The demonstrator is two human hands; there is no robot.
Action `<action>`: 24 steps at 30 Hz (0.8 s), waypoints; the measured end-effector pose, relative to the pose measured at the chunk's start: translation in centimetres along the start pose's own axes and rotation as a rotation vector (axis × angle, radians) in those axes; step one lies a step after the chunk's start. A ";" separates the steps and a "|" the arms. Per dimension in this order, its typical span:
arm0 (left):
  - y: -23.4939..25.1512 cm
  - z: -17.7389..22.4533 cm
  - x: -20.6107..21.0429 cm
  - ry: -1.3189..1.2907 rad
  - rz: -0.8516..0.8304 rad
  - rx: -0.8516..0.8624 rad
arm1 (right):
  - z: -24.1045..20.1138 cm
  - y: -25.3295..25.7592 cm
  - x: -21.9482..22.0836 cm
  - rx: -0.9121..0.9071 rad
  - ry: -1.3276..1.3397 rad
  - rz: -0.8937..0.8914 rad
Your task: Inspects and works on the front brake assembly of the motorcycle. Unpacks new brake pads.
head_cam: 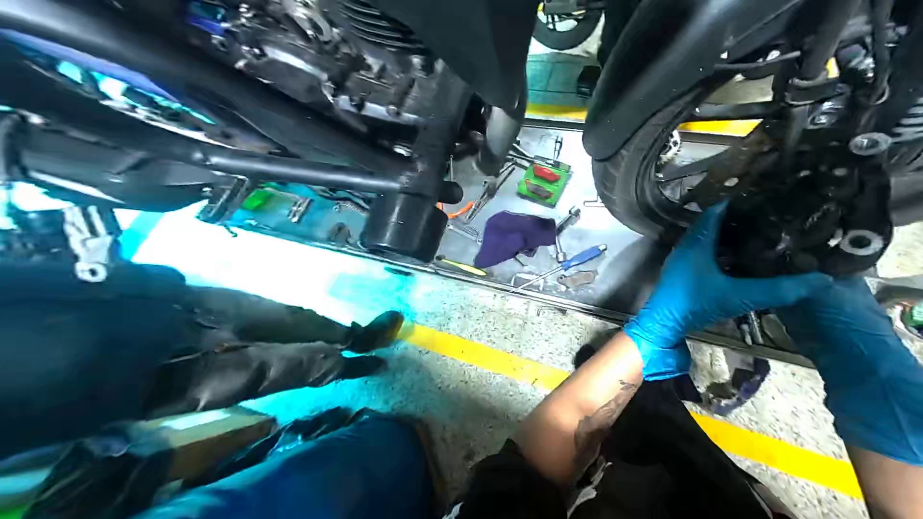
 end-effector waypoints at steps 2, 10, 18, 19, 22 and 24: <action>0.9 0.1 -0.2 0.058 -0.035 0.020 | 0.3 -0.3 0.2 0.041 -0.117 0.030; 6.0 -3.4 -0.6 0.019 -0.039 0.446 | 4.9 1.9 1.5 0.117 0.104 -0.033; 8.4 -3.4 -0.8 0.107 -0.168 0.533 | 9.3 1.2 1.5 0.287 0.136 -0.020; 8.9 -3.4 -0.9 0.148 -0.162 0.564 | 10.7 1.4 0.8 0.263 0.128 -0.063; 9.8 -3.1 -1.8 0.257 -0.123 0.648 | 14.3 1.1 -0.9 0.214 0.109 -0.185; 10.3 -3.2 -1.8 0.354 -0.106 0.675 | 15.6 0.5 -1.1 0.225 0.120 -0.233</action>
Point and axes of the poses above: each hand's wrist, its own y-axis towards the middle knuckle, its own x-axis out of the palm, z = x × y, the point moved 10 cm from there along y, towards the middle knuckle, and after that the axes turned 13 degrees about z, right-handed, at the moved point
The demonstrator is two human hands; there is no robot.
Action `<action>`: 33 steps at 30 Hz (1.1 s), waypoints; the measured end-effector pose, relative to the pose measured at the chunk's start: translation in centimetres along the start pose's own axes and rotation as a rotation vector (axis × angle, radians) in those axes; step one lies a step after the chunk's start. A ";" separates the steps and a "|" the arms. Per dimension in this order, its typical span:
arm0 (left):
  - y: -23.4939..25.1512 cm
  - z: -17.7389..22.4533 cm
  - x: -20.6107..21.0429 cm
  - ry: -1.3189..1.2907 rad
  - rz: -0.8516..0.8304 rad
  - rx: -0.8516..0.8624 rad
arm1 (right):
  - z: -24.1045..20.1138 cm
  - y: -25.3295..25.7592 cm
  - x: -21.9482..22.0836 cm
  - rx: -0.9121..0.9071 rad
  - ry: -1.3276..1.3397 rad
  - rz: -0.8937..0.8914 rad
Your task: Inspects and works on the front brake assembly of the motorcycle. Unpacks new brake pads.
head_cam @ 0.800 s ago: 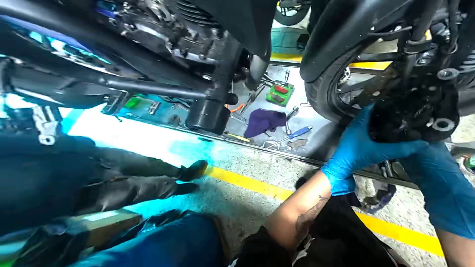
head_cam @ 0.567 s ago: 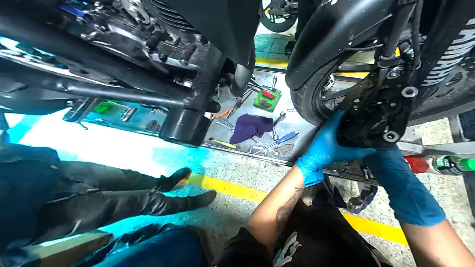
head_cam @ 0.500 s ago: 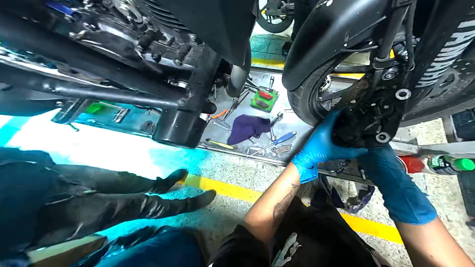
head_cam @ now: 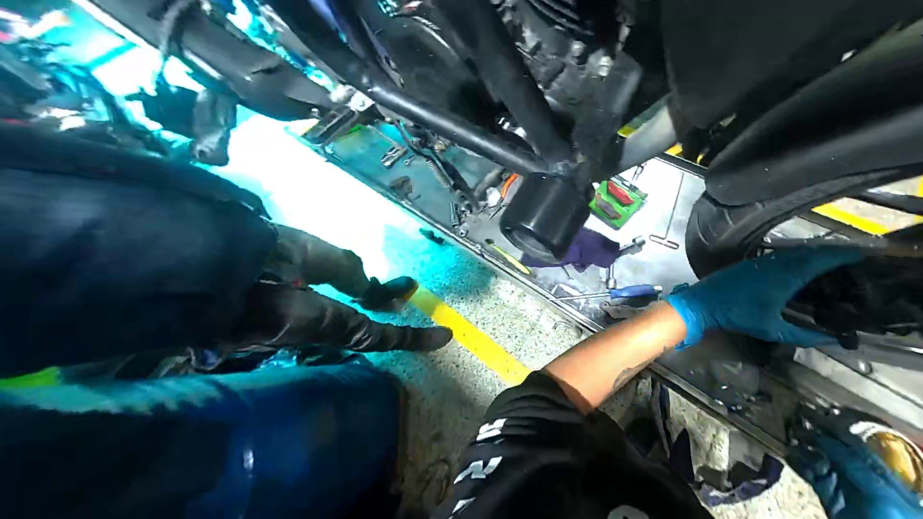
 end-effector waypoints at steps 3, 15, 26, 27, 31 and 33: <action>-0.1 -0.1 0.6 0.002 0.023 0.059 | 0.8 -0.5 0.6 0.030 -0.011 0.007; -1.6 0.0 -1.3 0.158 0.025 -0.052 | 3.0 -1.4 4.5 0.059 -0.146 -0.110; -32.9 2.9 -9.0 0.284 0.467 -0.919 | 1.4 3.9 25.3 0.047 -0.117 -0.369; -35.8 3.3 -9.9 0.254 0.543 -0.986 | 0.6 4.5 27.5 0.018 -0.140 -0.356; -42.4 3.0 -14.4 0.163 0.935 -1.099 | -1.1 4.6 38.1 -0.273 -0.384 -0.511; -44.1 1.3 -16.6 0.117 1.049 -1.148 | -0.3 4.7 44.2 -0.447 -0.601 -0.607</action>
Point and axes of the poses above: each hand's wrist, its own y-axis towards the middle knuckle, its own x-axis out of the palm, z = x × y, the point moved 10 cm from there along y, towards the middle knuckle, and after that the axes turned 13 degrees about z, right-handed, at the moved point
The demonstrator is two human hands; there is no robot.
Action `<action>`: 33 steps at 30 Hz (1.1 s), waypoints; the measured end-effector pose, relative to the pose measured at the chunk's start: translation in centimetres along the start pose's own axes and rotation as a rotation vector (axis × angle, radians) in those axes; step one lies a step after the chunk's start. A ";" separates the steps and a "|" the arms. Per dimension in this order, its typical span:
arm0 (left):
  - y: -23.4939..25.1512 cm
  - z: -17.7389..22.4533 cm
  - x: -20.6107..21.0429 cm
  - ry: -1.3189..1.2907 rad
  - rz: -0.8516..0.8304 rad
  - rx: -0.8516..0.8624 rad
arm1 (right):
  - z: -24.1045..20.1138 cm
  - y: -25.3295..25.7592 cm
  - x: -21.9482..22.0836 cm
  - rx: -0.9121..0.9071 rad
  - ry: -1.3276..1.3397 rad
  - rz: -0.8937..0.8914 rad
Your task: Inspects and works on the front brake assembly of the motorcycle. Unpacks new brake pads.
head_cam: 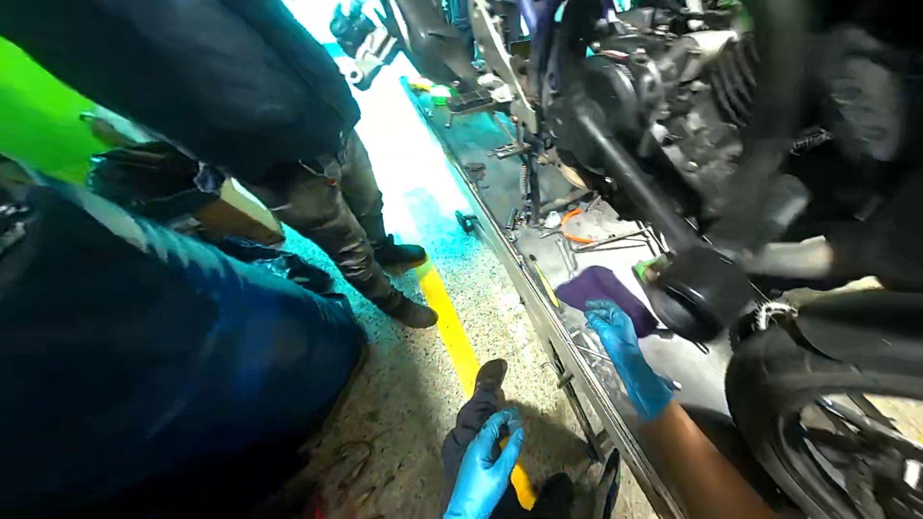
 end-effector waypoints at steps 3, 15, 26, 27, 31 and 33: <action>5.6 -1.6 -0.9 -0.001 -0.025 -0.102 | -1.9 5.8 6.6 -0.197 -0.262 -0.089; 40.1 8.2 10.8 0.785 -0.238 0.188 | -4.6 18.0 14.9 -0.197 -0.923 0.091; 40.6 8.4 11.9 0.804 -0.154 0.061 | -1.3 4.3 7.7 0.110 -0.874 -0.017; 39.9 10.2 11.1 0.730 -0.159 -0.019 | -2.0 2.8 7.3 0.143 -0.860 -0.041; 38.6 12.3 10.4 0.704 -0.252 -0.256 | -1.4 -1.7 5.0 0.104 -0.858 0.015; 41.2 8.5 12.4 0.823 -0.105 -0.082 | -1.9 -3.4 3.8 0.163 -0.844 -0.002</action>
Point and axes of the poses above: each hand's wrist, its own y-axis towards the middle knuckle, its own x-axis out of the palm, z = x × y, the point moved 10 cm from there along y, towards the middle knuckle, and after that the axes turned 13 degrees about z, right-handed, at the moved point
